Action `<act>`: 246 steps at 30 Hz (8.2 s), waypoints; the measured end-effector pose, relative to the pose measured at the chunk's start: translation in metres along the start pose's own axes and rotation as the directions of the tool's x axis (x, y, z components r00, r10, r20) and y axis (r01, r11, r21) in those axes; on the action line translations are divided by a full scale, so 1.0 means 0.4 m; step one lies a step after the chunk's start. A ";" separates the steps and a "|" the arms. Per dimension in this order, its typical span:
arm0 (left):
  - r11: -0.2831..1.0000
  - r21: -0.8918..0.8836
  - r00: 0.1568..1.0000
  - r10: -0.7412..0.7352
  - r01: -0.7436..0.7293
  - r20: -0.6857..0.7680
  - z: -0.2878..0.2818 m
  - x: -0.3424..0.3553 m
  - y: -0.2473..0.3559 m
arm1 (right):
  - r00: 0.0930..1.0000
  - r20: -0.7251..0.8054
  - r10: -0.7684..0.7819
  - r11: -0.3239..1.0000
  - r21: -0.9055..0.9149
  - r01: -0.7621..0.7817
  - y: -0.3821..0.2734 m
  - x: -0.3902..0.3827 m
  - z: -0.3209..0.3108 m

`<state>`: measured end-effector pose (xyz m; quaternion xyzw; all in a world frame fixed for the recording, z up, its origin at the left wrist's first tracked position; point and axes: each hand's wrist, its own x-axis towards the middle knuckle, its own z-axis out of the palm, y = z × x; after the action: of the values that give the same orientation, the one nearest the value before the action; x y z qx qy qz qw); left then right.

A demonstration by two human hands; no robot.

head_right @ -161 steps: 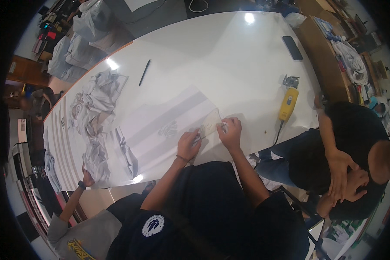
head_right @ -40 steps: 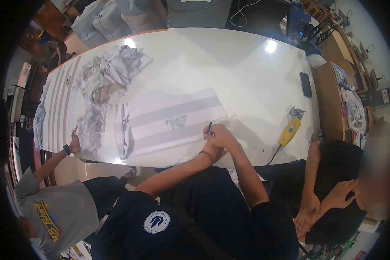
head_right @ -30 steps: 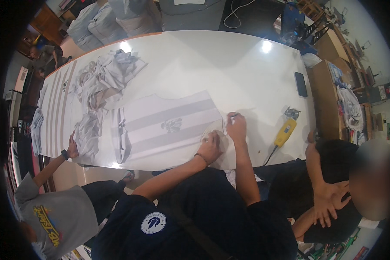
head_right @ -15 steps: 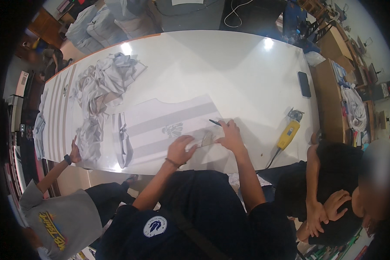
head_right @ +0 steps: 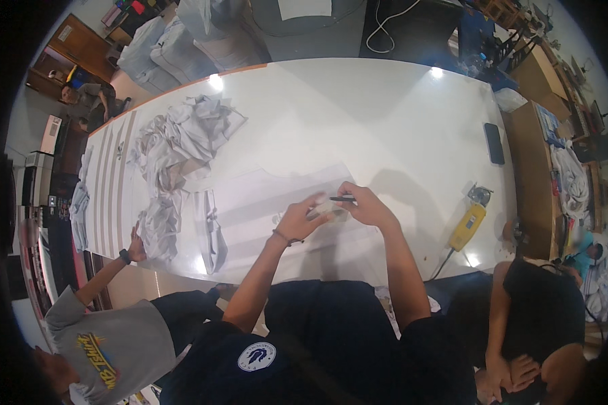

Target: The person lays a white striped t-shirt on a table, places a template on it, and uses a yellow electric cutter to cut along the template's edge. They remove the template and repeat the process on another t-shirt, handling the fabric and tools throughout.

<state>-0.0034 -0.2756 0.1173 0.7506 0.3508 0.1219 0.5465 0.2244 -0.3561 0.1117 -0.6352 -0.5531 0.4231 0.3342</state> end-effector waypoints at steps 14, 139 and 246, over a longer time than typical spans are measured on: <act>0.956 -0.239 0.933 -0.235 0.171 -0.274 0.046 0.116 -0.176 | 0.924 -0.361 -0.128 0.894 -0.446 -0.050 -0.048 0.112 0.210; 0.844 0.389 0.873 0.459 -0.370 -0.166 -0.310 -0.175 -0.374 | 0.348 -0.687 0.637 0.631 0.205 -0.749 -0.258 -0.497 0.643; 0.869 0.434 0.864 0.394 -0.239 -0.313 -0.408 -0.127 -0.445 | 0.141 -0.745 0.651 0.576 0.365 -0.732 -0.098 -0.150 0.476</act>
<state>-0.2027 -0.1613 0.0271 0.8503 0.3390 0.2885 0.2808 0.0335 -0.4170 0.0769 -0.9451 0.0124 0.1512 0.2895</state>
